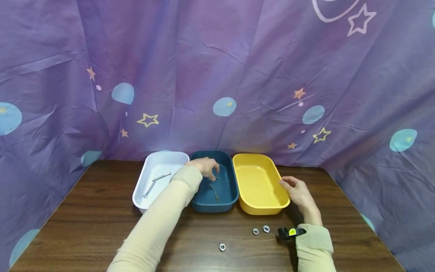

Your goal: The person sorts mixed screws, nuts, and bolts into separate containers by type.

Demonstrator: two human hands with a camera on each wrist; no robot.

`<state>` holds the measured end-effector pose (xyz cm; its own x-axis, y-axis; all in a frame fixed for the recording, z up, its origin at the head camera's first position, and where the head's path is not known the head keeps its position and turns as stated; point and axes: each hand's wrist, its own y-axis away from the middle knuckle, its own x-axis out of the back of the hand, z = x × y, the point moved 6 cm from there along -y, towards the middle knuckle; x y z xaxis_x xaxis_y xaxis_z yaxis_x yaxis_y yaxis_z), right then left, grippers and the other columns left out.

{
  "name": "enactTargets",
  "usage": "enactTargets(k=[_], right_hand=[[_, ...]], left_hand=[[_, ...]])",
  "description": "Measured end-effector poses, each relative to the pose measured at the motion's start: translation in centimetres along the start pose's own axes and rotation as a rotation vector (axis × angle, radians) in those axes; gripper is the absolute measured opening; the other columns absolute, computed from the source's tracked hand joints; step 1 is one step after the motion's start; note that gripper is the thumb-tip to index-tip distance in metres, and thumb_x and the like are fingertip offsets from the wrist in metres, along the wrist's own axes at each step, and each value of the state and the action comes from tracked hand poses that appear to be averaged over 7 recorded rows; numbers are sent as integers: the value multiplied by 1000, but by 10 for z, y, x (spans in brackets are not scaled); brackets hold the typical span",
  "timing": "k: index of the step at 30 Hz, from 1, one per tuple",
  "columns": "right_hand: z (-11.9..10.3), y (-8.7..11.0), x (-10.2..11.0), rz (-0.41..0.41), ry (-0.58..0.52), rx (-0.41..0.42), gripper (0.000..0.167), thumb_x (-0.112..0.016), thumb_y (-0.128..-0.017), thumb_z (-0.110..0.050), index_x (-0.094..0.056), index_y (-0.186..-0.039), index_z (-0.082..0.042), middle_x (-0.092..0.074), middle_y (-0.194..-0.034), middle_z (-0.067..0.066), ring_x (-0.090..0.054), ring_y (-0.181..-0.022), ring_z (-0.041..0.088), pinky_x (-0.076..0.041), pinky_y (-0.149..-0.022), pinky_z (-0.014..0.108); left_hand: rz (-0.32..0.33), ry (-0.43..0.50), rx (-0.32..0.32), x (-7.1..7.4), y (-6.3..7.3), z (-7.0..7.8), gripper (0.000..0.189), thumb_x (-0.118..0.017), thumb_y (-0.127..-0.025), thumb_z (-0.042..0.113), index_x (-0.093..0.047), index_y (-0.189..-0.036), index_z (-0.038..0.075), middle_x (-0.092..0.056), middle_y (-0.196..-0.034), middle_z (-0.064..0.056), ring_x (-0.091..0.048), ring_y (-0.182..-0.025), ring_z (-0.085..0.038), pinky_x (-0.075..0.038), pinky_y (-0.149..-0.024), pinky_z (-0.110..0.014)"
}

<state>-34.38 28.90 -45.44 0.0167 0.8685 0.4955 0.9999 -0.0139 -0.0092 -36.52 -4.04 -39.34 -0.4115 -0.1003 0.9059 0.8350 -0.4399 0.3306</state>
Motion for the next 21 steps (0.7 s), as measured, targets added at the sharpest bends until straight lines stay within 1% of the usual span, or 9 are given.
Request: enactTargets(k=[4, 8, 10, 13, 17, 19, 21], right_hand=[[-1, 0, 0, -4, 2, -1, 41, -57, -100, -20, -55, -126, 11, -62, -111, 22, -59, -83, 13, -50, -69, 24], [-3, 1, 1, -9, 1, 5, 40, -56, -100, -18, -54, -126, 12, -61, -113, 26, -60, -85, 15, -50, -69, 24], [-4, 2, 2, -9, -1, 12, 39, -56, -100, -17, -54, -126, 12, -61, -113, 27, -60, -84, 16, -50, -69, 24], [-4, 1, 3, -9, 0, 19, 39, -56, -100, -17, -54, -126, 12, -61, -111, 25, -59, -83, 14, -50, -69, 24], [-3, 0, 3, -5, -8, 21, 39, -55, -100, -17, -54, -126, 12, -62, -111, 23, -59, -82, 11, -50, -69, 24], [-2, 0, 2, -9, -6, 18, 40, -55, -101, -19, -54, -127, 12, -61, -112, 23, -58, -83, 11, -50, -70, 24], [-1, 1, 1, -15, -5, 7, 41, -56, -101, -20, -54, -127, 11, -61, -112, 23, -58, -84, 12, -50, -70, 24]], left_hand=[[-2, 3, -6, 4, 7, 4, 40, -71, -91, 28, -63, -129, 20, -54, -133, -6, -47, -122, -22, -41, -99, -40], [25, 31, -63, 8, 22, 13, 39, -72, -90, 28, -64, -127, 20, -56, -133, -5, -46, -124, -23, -40, -100, -42], [48, 50, -102, 9, 30, 18, 40, -72, -90, 27, -64, -128, 20, -58, -132, -4, -47, -125, -23, -39, -101, -42], [85, 83, -183, 9, 41, 28, 38, -71, -91, 25, -64, -127, 18, -60, -130, -4, -50, -123, -23, -40, -101, -39], [136, 155, -308, 4, 52, 41, 32, -68, -93, 20, -65, -124, 16, -63, -124, -4, -57, -115, -22, -44, -96, -34], [158, 195, -343, -1, 57, 45, 30, -67, -94, 18, -66, -123, 15, -64, -121, -4, -59, -112, -23, -46, -93, -33], [179, 227, -356, -6, 63, 47, 28, -67, -93, 17, -67, -122, 16, -65, -117, -2, -61, -109, -23, -47, -90, -31]])
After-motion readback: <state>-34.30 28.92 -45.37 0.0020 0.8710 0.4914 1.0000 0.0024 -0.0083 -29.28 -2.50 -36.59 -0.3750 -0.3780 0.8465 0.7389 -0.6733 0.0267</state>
